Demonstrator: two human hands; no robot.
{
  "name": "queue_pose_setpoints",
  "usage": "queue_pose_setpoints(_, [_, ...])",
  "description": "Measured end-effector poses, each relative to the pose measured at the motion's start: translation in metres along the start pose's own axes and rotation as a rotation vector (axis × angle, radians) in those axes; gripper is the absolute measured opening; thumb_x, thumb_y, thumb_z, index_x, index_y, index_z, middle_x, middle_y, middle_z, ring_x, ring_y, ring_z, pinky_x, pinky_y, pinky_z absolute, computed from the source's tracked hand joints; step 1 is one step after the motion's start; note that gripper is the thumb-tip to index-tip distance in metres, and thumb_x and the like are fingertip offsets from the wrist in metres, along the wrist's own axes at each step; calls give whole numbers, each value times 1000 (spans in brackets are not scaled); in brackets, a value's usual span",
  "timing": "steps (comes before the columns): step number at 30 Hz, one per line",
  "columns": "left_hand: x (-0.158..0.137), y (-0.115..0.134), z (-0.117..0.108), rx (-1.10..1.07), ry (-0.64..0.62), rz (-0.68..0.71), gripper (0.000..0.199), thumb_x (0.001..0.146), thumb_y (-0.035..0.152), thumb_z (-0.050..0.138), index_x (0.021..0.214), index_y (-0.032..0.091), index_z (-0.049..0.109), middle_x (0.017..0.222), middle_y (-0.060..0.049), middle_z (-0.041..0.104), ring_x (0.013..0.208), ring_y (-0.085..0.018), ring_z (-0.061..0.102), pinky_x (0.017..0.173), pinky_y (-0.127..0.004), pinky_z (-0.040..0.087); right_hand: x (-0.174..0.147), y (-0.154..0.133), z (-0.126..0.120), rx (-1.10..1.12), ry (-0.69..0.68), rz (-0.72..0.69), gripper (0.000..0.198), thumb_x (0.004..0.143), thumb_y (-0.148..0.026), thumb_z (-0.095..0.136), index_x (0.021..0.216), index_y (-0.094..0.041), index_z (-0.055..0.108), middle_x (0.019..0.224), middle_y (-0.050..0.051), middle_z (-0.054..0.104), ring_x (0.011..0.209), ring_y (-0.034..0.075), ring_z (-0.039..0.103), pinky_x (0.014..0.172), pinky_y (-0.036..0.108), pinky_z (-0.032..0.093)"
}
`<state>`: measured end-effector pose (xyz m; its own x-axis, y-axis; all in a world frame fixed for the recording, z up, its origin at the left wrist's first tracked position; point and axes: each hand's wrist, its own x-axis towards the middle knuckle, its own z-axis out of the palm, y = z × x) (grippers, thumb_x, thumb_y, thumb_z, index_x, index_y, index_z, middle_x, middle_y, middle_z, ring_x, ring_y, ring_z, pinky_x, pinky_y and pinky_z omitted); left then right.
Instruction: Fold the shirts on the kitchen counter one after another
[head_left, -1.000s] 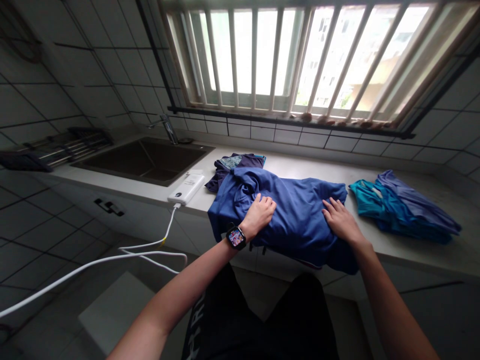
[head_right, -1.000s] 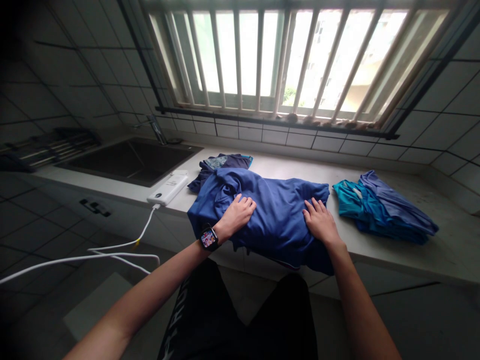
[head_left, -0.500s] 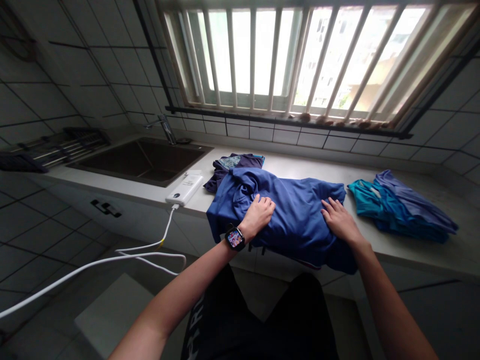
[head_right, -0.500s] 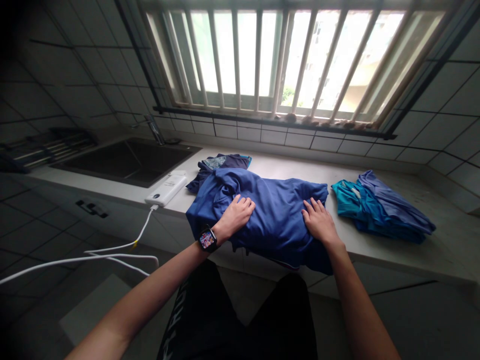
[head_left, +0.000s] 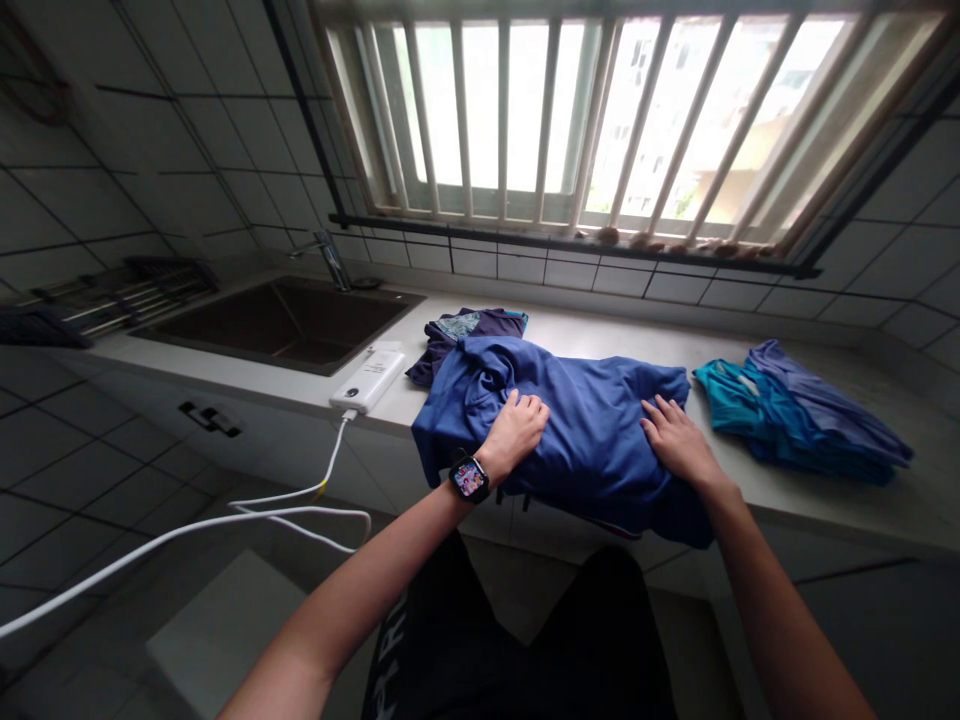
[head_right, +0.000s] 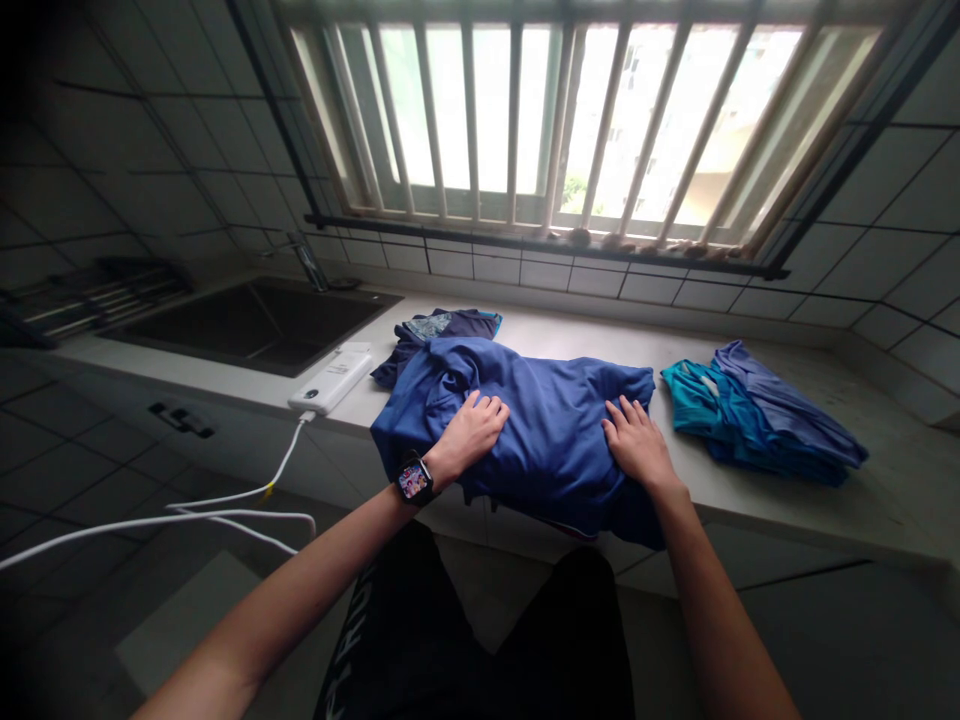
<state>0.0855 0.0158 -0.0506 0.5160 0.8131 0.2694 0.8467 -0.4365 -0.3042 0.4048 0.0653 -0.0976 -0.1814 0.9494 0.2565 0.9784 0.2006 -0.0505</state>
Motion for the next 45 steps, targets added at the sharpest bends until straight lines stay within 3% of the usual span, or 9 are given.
queue_pose_setpoints(15, [2, -3, 1, 9, -29, 13, 35, 100, 8, 39, 126, 7, 63, 116, -18, 69, 105, -29, 65, 105, -44, 39, -4, -19, -23, 22, -96, 60, 57, 106, -33, 32, 157, -14, 49, 168, 15, 38, 156, 35, 33, 122, 57, 38])
queue_pose_setpoints(23, [2, -4, 4, -14, -45, 5, 36, 97, 4, 41, 125, 8, 63, 113, -19, 68, 102, -29, 64, 84, -38, 46, -4, -24, -29, 29, -121, 84, 56, 107, -33, 32, 159, -16, 47, 170, 12, 35, 158, 33, 30, 124, 54, 35])
queue_pose_setpoints(32, [3, -4, -1, -4, -74, 8, 35, 98, 5, 40, 125, 7, 62, 114, -18, 67, 103, -29, 64, 82, -38, 47, -6, -27, -31, 33, -107, 81, 56, 107, -34, 35, 158, -16, 49, 169, 13, 37, 157, 33, 31, 125, 51, 33])
queue_pose_setpoints(40, [-1, -7, -3, -62, -104, -113, 31, 98, 3, 39, 113, 10, 65, 109, -18, 67, 98, -28, 64, 74, -34, 48, -5, -20, -47, -23, -192, 177, 56, 109, -41, 31, 161, -23, 45, 171, 8, 33, 158, 30, 30, 127, 54, 28])
queue_pose_setpoints(45, [-2, -9, -3, -44, -96, -112, 29, 98, 5, 41, 114, 11, 65, 109, -17, 67, 98, -28, 64, 76, -34, 50, -5, -17, -51, -22, -221, 216, 56, 110, -42, 31, 161, -23, 43, 173, 8, 29, 159, 30, 27, 128, 52, 26])
